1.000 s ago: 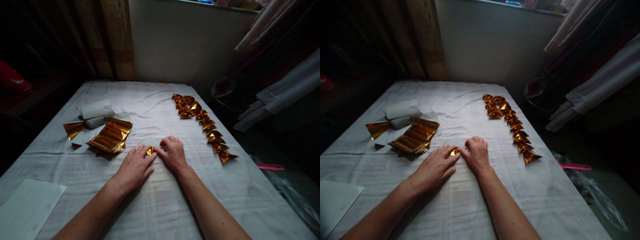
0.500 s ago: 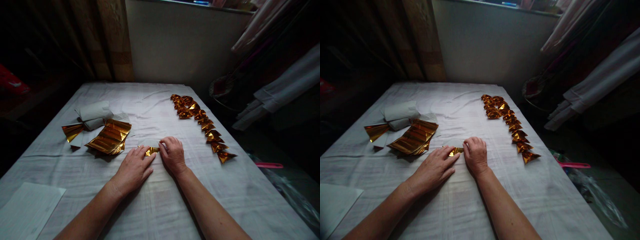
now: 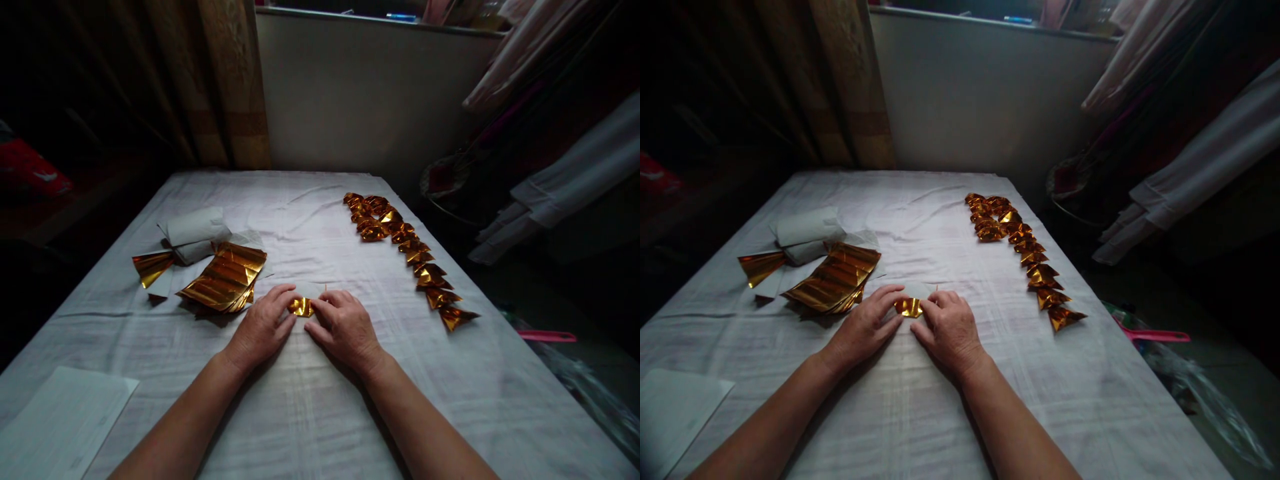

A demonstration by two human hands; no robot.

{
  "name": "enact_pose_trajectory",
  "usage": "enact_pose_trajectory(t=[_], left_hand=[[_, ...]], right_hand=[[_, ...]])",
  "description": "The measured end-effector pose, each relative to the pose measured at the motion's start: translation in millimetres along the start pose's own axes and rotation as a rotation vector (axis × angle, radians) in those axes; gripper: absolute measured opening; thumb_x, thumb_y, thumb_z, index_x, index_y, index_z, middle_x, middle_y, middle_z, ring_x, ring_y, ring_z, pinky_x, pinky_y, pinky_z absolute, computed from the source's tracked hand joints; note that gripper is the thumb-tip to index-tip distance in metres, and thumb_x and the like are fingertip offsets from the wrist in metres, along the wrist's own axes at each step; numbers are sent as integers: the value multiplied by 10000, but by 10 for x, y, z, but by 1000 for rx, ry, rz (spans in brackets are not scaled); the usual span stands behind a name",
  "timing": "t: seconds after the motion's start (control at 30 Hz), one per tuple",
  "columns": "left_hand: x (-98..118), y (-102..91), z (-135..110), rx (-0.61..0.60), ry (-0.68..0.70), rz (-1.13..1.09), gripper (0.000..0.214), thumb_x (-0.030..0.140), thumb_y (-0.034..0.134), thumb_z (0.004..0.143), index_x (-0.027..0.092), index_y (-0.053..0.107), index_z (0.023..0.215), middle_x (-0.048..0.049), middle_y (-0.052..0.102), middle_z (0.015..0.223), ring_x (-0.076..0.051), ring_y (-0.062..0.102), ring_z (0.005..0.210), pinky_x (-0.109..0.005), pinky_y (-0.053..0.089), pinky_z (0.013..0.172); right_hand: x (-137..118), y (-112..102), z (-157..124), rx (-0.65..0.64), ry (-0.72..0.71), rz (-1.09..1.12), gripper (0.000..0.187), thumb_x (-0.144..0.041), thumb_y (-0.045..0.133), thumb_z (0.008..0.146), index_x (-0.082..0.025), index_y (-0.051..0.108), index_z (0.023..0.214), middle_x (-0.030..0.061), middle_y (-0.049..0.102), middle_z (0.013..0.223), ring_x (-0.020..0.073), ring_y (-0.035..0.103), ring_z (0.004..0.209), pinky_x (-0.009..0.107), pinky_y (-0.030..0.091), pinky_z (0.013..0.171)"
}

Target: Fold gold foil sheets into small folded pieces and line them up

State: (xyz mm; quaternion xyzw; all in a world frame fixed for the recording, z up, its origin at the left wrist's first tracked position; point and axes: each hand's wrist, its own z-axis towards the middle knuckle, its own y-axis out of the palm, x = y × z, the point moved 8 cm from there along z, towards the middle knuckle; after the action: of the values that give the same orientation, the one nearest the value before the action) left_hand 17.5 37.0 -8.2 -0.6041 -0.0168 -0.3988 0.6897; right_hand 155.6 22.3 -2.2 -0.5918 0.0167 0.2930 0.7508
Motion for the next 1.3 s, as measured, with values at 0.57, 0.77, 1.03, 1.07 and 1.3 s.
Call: enact_pose_trajectory(t=[0.57, 0.77, 1.03, 1.07, 1.3], left_hand=[[-3, -42, 25, 73, 52, -74, 138, 227, 527, 921, 226, 574, 1051, -41, 688, 992, -187, 649, 925, -328, 514, 843], [6, -44, 13, 79, 48, -63, 160, 300, 524, 945, 221, 590, 1068, -33, 702, 967, -179, 658, 886, -313, 515, 820], [-46, -13, 5, 19, 73, 33, 182, 372, 546, 949, 211, 629, 961, -30, 699, 913, -198, 627, 876, -353, 467, 846], [-46, -7, 6, 3, 79, 43, 177, 374, 558, 943, 212, 628, 948, -28, 697, 913, -200, 622, 884, -354, 461, 847], [-29, 6, 4, -31, 84, 115, 114, 322, 625, 897, 215, 642, 932, -32, 688, 945, -217, 601, 935, -367, 448, 868]], right_hand=[[-18, 23, 44, -19, -24, -54, 197, -331, 686, 850, -200, 683, 996, 79, 662, 991, 239, 569, 925, 343, 441, 804], [53, 32, 41, -4, -34, 13, 161, -257, 608, 894, -213, 700, 1019, 69, 659, 972, 220, 576, 929, 332, 460, 824], [143, 43, 37, 34, -41, 72, 150, -231, 599, 895, -228, 718, 987, 61, 662, 955, 209, 584, 922, 322, 481, 822], [147, 43, 37, 36, -42, 77, 152, -228, 602, 893, -229, 718, 990, 60, 663, 954, 210, 585, 923, 325, 482, 825], [192, 56, 35, 23, -50, 149, 171, -206, 610, 876, -226, 718, 1007, 66, 662, 969, 208, 592, 923, 338, 491, 842]])
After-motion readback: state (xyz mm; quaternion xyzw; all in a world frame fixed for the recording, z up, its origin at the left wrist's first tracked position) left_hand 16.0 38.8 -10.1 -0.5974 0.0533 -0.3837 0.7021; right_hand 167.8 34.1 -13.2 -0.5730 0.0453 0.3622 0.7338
